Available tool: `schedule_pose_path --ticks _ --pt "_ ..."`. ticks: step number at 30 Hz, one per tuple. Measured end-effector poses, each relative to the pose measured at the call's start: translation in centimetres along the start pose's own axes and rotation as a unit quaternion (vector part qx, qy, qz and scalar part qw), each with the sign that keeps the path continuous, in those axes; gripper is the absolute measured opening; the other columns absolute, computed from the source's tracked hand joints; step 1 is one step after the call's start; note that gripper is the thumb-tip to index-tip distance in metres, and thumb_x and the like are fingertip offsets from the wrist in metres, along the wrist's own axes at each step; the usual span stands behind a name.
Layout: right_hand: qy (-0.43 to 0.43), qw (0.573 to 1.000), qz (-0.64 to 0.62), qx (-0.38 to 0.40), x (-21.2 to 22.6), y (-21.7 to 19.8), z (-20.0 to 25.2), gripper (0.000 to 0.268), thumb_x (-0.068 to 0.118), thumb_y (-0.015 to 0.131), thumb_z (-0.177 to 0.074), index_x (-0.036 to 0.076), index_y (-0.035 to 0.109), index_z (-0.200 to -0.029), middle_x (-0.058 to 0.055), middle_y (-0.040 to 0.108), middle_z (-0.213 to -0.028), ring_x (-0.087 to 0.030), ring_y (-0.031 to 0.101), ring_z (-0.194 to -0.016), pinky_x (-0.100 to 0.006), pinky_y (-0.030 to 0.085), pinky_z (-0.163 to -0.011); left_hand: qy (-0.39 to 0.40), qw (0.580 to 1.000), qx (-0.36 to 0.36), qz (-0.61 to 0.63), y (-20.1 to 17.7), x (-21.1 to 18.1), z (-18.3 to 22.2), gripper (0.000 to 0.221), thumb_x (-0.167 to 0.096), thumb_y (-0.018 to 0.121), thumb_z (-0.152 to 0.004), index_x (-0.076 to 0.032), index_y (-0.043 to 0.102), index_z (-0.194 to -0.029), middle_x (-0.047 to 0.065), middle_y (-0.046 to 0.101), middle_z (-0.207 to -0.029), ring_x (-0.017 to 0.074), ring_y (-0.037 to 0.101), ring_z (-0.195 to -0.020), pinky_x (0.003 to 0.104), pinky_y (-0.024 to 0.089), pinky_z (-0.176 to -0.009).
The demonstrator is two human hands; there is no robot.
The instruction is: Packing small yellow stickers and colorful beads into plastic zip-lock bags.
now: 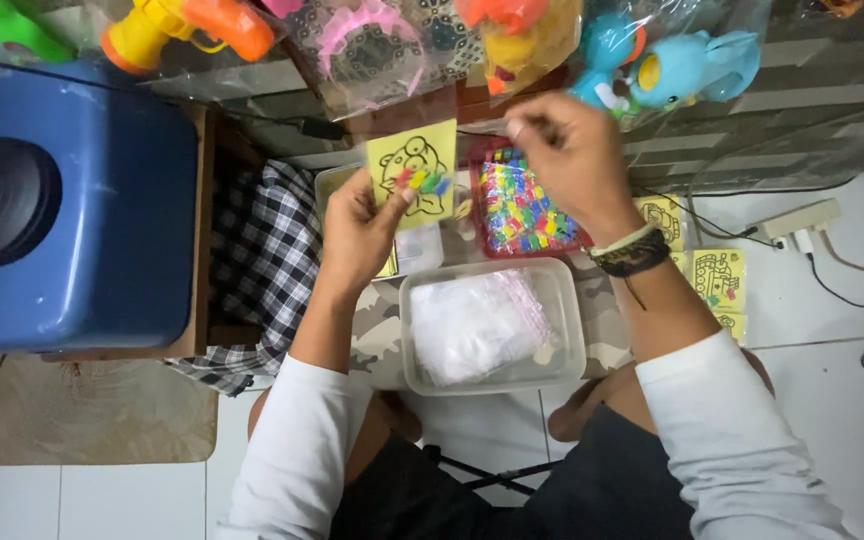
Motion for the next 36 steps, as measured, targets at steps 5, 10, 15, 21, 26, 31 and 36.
schedule_pose_path --ticks 5,10,15,21,26,31,36 --pt "0.088 0.961 0.191 0.177 -10.8 8.6 2.1 0.014 0.008 0.069 -0.089 0.011 0.08 -0.098 -0.018 0.073 -0.095 -0.042 0.071 -0.09 -0.049 0.056 -0.079 0.021 1.0 -0.013 0.011 -0.9 -1.3 0.3 0.012 0.001 0.072 -0.095 -0.001 0.069 -0.106 0.005 0.07 -0.084 0.0103 0.057 -0.079 0.029 0.053 -0.079" --pt "0.222 0.888 0.308 0.26 -19.2 15.5 3.4 0.019 0.019 0.068 -0.086 0.027 0.083 -0.095 -0.01 0.074 -0.106 -0.039 0.074 -0.099 -0.051 0.06 -0.086 0.023 0.999 -0.014 0.017 -1.1 -1.3 0.5 0.012 0.002 0.072 -0.093 0.0 0.069 -0.104 0.004 0.069 -0.083 0.0103 0.058 -0.079 0.028 0.053 -0.076" --pt "0.254 0.869 0.325 0.274 -20.0 18.5 3.3 0.025 0.001 0.053 -0.09 -0.011 0.073 -0.096 -0.04 0.062 -0.118 -0.053 0.071 -0.1 -0.064 0.058 -0.082 0.01 1.0 -0.015 0.015 -1.3 -1.0 0.4 0.012 -0.001 0.072 -0.094 0.001 0.069 -0.106 0.007 0.07 -0.085 0.0117 0.057 -0.08 0.031 0.054 -0.079" --pt "0.169 0.815 0.479 0.279 -21.3 18.9 3.5 0.023 0.009 0.058 -0.085 0.003 0.079 -0.093 -0.021 0.072 -0.104 -0.045 0.072 -0.1 -0.061 0.054 -0.082 0.004 1.0 -0.013 0.013 -1.7 -1.7 0.5 0.011 -0.001 0.072 -0.094 0.0 0.071 -0.105 0.006 0.071 -0.083 0.0101 0.057 -0.079 0.031 0.054 -0.078" --pt "0.165 0.814 0.484 0.274 -16.4 16.5 3.3 0.019 0.022 0.071 -0.088 0.011 0.081 -0.1 -0.016 0.067 -0.123 -0.041 0.058 -0.12 -0.056 0.041 -0.098 0.005 1.0 -0.018 0.022 -1.9 -2.7 0.8 0.012 -0.002 0.072 -0.094 -0.001 0.07 -0.105 0.005 0.069 -0.081 0.01 0.056 -0.077 0.029 0.053 -0.075" --pt "0.145 0.857 0.436 0.233 -13.6 14.3 3.0 0.015 0.015 0.066 -0.089 0.01 0.079 -0.094 -0.013 0.068 -0.112 -0.036 0.057 -0.118 -0.048 0.042 -0.098 0.012 0.999 -0.014 0.029 -1.6 -2.7 0.6 0.012 -0.002 0.072 -0.093 -0.001 0.07 -0.104 0.004 0.069 -0.08 0.01 0.056 -0.076 0.028 0.052 -0.074" --pt "0.118 0.954 0.196 0.191 -11.2 11.1 3.3 0.009 0.011 0.072 -0.08 0.011 0.073 -0.089 -0.011 0.075 -0.087 -0.036 0.073 -0.091 -0.045 0.057 -0.076 -0.007 0.999 -0.008 0.032 -1.5 -1.9 0.6 0.012 -0.001 0.072 -0.093 -0.002 0.07 -0.105 0.002 0.065 -0.08 0.0105 0.055 -0.076 0.026 0.051 -0.074"
Point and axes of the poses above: each hand's wrist, its own z-axis away from the middle knuckle, its own y-axis out of the palm, x = y × z, the point moved 8 cm from there along -z, towards the middle knuckle
